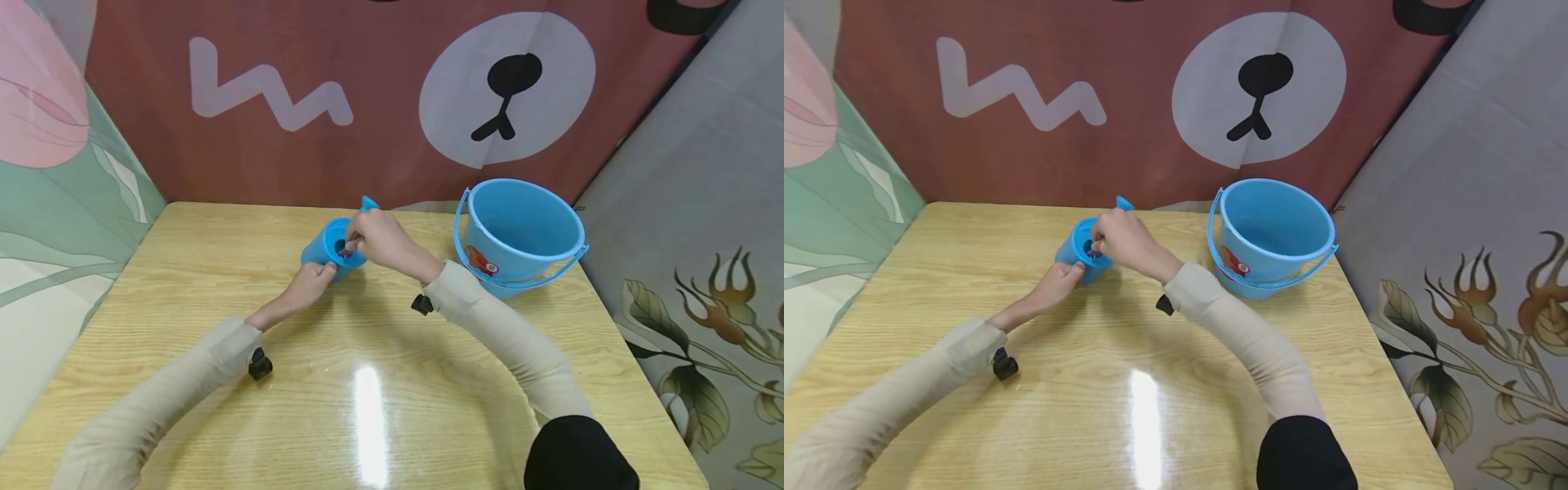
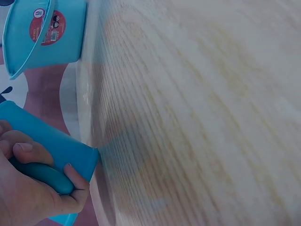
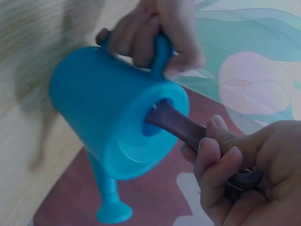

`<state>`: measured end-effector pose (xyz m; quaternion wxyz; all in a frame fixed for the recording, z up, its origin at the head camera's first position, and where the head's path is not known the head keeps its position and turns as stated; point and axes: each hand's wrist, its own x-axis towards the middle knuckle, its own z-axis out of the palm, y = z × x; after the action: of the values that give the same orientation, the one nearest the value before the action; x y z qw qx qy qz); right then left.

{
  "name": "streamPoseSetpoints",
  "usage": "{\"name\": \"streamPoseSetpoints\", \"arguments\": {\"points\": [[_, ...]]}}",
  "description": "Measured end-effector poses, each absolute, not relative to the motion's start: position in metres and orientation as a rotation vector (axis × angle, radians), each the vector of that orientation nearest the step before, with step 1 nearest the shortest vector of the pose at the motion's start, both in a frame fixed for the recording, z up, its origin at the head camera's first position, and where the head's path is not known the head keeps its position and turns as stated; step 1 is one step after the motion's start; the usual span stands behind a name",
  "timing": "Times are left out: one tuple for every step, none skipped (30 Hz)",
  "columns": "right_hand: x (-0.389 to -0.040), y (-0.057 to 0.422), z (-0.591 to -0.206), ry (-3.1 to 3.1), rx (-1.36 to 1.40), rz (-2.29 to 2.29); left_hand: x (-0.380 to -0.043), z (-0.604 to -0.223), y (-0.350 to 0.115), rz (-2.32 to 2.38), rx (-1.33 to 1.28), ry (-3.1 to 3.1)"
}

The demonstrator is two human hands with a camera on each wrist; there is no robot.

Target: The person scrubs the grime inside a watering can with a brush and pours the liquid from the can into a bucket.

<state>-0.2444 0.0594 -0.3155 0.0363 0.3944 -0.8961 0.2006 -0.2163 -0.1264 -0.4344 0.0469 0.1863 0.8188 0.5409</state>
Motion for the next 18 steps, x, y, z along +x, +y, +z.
{"name": "streamPoseSetpoints", "arguments": {"points": [[-0.244,0.06,-0.314,-2.747,1.207,0.616,-0.217,-0.436,-0.127,1.654,0.568,2.505],[-0.245,0.06,-0.313,-2.745,1.202,0.612,-0.218,-0.437,-0.127,1.66,0.572,2.509],[-0.245,0.06,-0.313,-2.747,1.202,0.609,-0.218,-0.438,-0.127,1.668,0.58,2.512],[-0.246,0.059,-0.314,-2.756,1.202,0.604,-0.218,-0.438,-0.127,1.671,0.592,2.513],[-0.246,0.059,-0.316,-2.763,1.205,0.593,-0.218,-0.439,-0.127,1.678,0.6,2.514],[-0.247,0.058,-0.319,-2.77,1.21,0.584,-0.218,-0.44,-0.127,1.682,0.608,2.515],[-0.248,0.057,-0.322,-2.778,1.217,0.569,-0.218,-0.44,-0.127,1.679,0.614,2.517],[-0.249,0.055,-0.324,-2.785,1.224,0.556,-0.218,-0.44,-0.127,1.676,0.622,2.521],[-0.249,0.055,-0.326,-2.792,1.23,0.543,-0.218,-0.44,-0.127,1.671,0.624,2.526],[-0.249,0.054,-0.327,-2.794,1.231,0.536,-0.218,-0.44,-0.127,1.668,0.622,2.53],[-0.249,0.053,-0.327,-2.789,1.231,0.534,-0.218,-0.44,-0.127,1.67,0.617,2.53],[-0.249,0.053,-0.326,-2.783,1.23,0.533,-0.219,-0.44,-0.127,1.663,0.612,2.535],[-0.249,0.053,-0.324,-2.779,1.225,0.537,-0.219,-0.439,-0.127,1.659,0.606,2.538],[-0.248,0.054,-0.321,-2.773,1.22,0.547,-0.219,-0.439,-0.127,1.658,0.601,2.539],[-0.247,0.055,-0.318,-2.766,1.217,0.553,-0.219,-0.44,-0.127,1.658,0.598,2.54],[-0.246,0.056,-0.314,-2.761,1.216,0.561,-0.219,-0.44,-0.127,1.656,0.599,2.538],[-0.246,0.057,-0.311,-2.76,1.218,0.565,-0.219,-0.44,-0.127,1.65,0.6,2.543],[-0.246,0.058,-0.309,-2.762,1.219,0.568,-0.219,-0.44,-0.127,1.648,0.601,2.547]]}}
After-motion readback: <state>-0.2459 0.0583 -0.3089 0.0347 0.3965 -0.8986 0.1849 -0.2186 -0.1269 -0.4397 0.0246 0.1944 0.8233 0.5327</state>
